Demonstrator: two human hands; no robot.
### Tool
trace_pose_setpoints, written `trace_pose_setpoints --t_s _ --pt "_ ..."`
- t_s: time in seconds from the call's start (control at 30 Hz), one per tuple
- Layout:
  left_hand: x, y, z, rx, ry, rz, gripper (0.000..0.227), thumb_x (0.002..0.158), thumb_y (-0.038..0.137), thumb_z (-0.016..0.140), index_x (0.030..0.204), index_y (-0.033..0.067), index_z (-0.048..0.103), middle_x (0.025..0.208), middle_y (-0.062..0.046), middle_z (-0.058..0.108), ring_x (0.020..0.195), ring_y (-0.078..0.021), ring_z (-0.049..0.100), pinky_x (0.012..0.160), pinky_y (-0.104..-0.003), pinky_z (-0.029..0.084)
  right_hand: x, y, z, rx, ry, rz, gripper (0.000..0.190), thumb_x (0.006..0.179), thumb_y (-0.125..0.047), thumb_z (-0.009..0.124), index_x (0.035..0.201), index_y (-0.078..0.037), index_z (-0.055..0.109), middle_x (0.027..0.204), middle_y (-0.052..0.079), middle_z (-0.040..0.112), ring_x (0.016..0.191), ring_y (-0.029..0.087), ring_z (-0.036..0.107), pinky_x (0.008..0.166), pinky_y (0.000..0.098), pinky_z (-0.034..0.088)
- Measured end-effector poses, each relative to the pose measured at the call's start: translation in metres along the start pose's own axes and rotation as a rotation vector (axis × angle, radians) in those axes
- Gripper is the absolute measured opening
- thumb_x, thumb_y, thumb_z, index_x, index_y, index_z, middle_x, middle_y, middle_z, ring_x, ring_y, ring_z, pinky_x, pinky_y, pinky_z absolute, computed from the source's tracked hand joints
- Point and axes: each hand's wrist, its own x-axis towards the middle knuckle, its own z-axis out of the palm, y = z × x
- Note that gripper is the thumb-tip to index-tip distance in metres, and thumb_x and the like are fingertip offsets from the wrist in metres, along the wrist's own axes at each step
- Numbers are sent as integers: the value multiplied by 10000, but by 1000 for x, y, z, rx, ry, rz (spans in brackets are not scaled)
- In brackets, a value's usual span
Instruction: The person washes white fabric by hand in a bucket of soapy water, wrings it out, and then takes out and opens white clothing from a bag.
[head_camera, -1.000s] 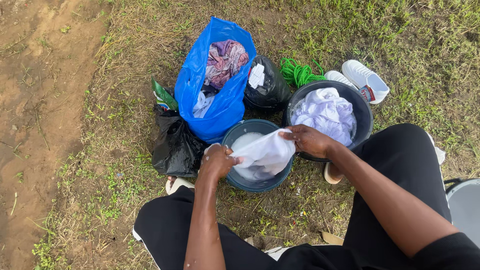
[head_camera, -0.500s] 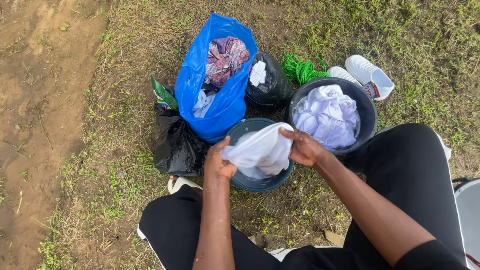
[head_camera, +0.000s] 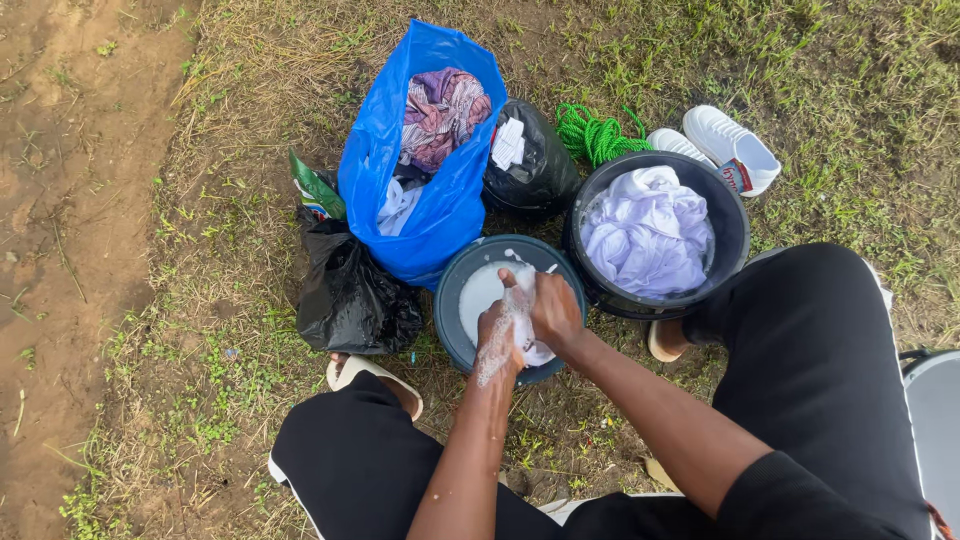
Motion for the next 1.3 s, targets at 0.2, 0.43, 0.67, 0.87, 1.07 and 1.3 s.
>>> trace_pose_setpoints --t_s 0.2,0.43,0.67,0.87,1.07,1.3 --pt "-8 12 -23 114 47 12 321 895 263 757 1057 -7 695 991 -194 731 881 -284 689 807 -473 571 -25 -5 38 -106 265 -699 451 1034 -364 553 838 8 716 765 244 722 489 297 675 481 459 581" --pt "-17 22 -15 215 40 20 335 907 289 766 1049 -8 702 971 -206 726 831 -270 679 755 -447 572 -41 -24 17 -86 55 -390 502 1044 -418 460 853 -13 688 635 256 716 515 342 693 689 485 602" --pt "-64 63 19 541 -110 31 351 919 315 776 1040 -8 710 951 -218 721 781 -255 669 704 -421 573 37 30 1 -48 26 88 635 1076 -534 485 893 47 666 726 263 659 682 387 644 670 486 533" --pt "-111 107 11 1305 110 259 357 803 213 866 1055 55 666 898 -129 731 762 -202 731 677 -348 609 48 99 -32 424 -389 -17 448 924 -479 640 989 -37 669 857 49 684 745 196 637 689 377 521" --pt "-135 105 39 952 -377 629 284 739 -59 739 1011 22 732 934 -142 774 783 -173 733 678 -293 576 28 46 -55 226 -543 -574 346 845 -221 827 993 70 713 850 135 687 846 228 601 713 425 454" --pt "-89 80 16 373 -300 725 206 902 -87 652 1091 -50 580 1074 -193 644 895 -219 654 793 -371 536 11 -43 -103 269 -471 -239 313 963 -306 694 846 -22 756 626 35 668 577 72 592 557 289 483"
